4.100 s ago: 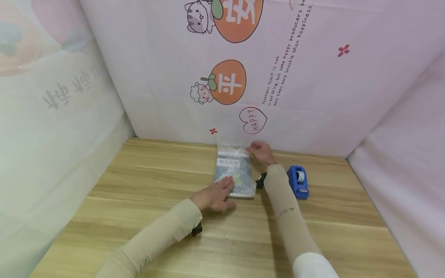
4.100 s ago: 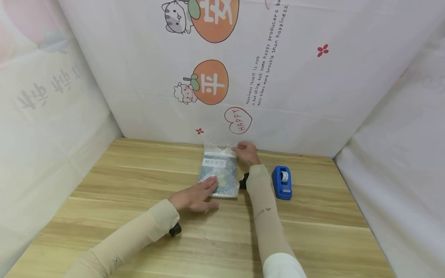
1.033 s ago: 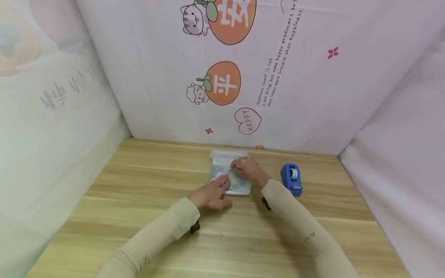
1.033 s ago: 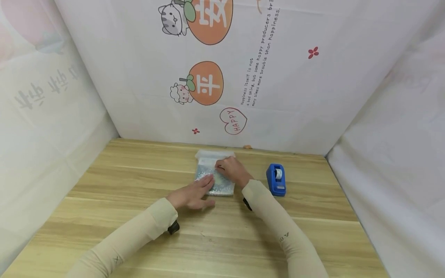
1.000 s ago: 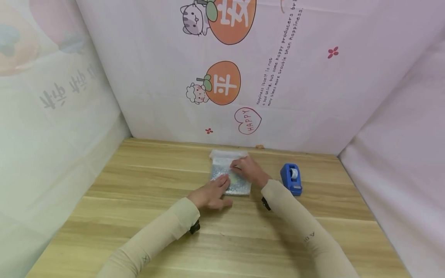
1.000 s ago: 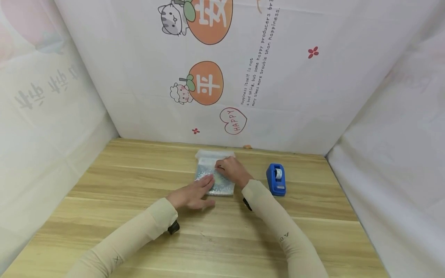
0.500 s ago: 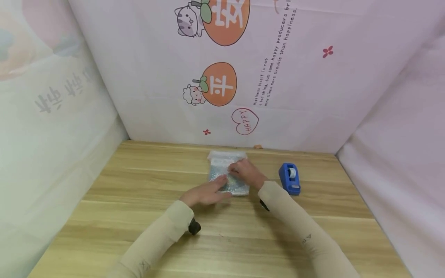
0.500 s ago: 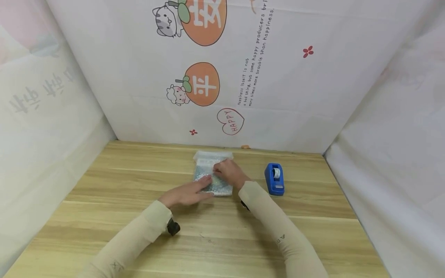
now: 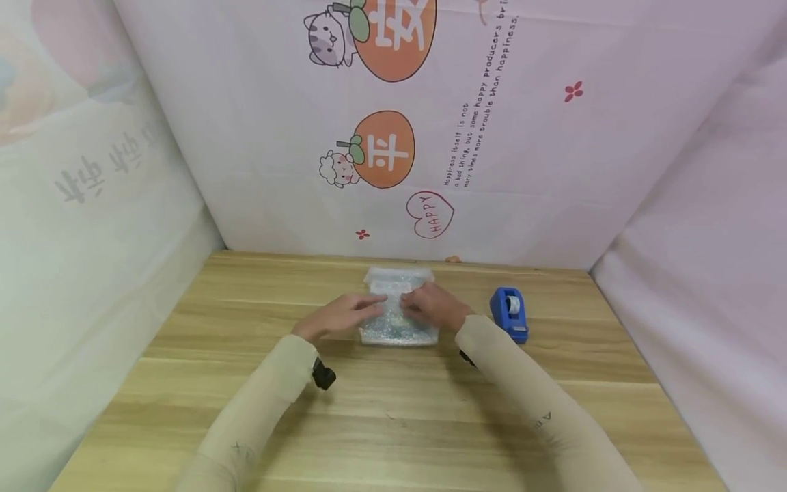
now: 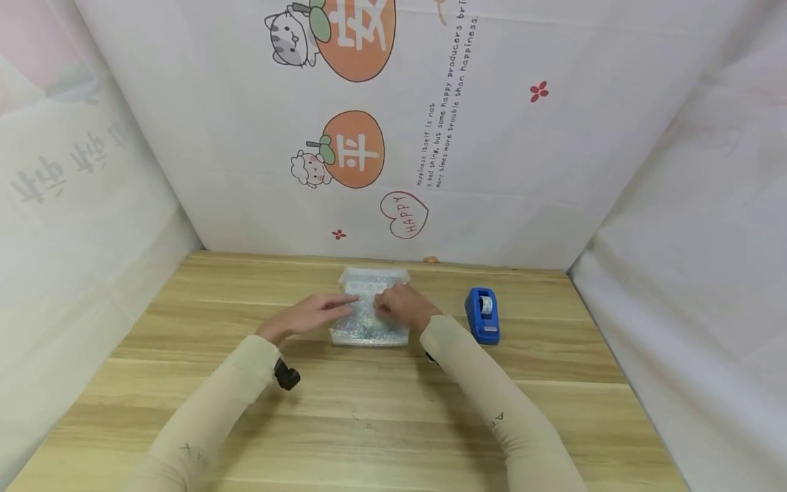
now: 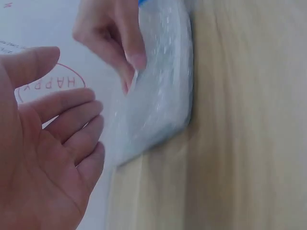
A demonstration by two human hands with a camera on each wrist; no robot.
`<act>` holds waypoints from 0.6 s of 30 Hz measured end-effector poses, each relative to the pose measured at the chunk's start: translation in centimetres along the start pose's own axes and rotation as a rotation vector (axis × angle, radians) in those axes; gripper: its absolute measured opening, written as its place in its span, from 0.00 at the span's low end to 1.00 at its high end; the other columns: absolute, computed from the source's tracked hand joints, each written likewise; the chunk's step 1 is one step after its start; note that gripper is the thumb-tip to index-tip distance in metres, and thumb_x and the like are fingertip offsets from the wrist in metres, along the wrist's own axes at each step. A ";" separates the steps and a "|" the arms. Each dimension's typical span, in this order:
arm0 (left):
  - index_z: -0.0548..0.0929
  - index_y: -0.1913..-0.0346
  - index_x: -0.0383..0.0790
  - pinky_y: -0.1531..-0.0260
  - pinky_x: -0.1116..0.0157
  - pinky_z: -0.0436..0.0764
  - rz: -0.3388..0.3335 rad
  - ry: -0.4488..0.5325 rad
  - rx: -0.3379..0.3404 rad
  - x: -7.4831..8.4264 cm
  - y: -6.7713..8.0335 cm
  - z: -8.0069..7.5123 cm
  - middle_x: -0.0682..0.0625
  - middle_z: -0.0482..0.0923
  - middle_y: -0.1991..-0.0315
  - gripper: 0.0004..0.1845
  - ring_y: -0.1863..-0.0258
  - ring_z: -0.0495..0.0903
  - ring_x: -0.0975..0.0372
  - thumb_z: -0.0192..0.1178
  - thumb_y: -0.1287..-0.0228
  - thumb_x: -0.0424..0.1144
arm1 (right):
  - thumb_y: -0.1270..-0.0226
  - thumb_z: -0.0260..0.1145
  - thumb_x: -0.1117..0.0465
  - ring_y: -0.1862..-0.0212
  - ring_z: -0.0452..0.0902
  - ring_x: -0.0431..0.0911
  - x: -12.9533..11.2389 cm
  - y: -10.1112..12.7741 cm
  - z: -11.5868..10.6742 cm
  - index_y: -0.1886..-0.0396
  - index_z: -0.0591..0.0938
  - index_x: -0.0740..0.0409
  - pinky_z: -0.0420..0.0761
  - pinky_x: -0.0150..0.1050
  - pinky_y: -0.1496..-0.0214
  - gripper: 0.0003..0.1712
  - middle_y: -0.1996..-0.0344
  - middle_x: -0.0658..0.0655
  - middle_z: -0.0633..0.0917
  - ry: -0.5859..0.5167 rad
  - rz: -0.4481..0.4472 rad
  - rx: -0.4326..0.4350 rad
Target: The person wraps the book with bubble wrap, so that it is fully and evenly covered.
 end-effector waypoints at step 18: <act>0.46 0.14 0.34 0.13 0.48 0.47 0.132 -0.536 -0.196 0.6 -4.1 0.9 0.40 0.38 0.12 0.45 0.12 0.40 0.48 0.52 0.19 0.55 | 0.23 0.61 0.33 0.18 0.62 0.60 -0.7 1.7 1.7 0.19 0.66 0.64 0.64 0.53 0.15 0.49 0.19 0.66 0.64 0.125 0.226 -0.301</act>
Point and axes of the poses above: each hand's wrist, its own y-axis away from the middle knuckle, its own z-axis out of the palm, x = y × z, the point moved 6 cm from there along -y, towards the middle knuckle
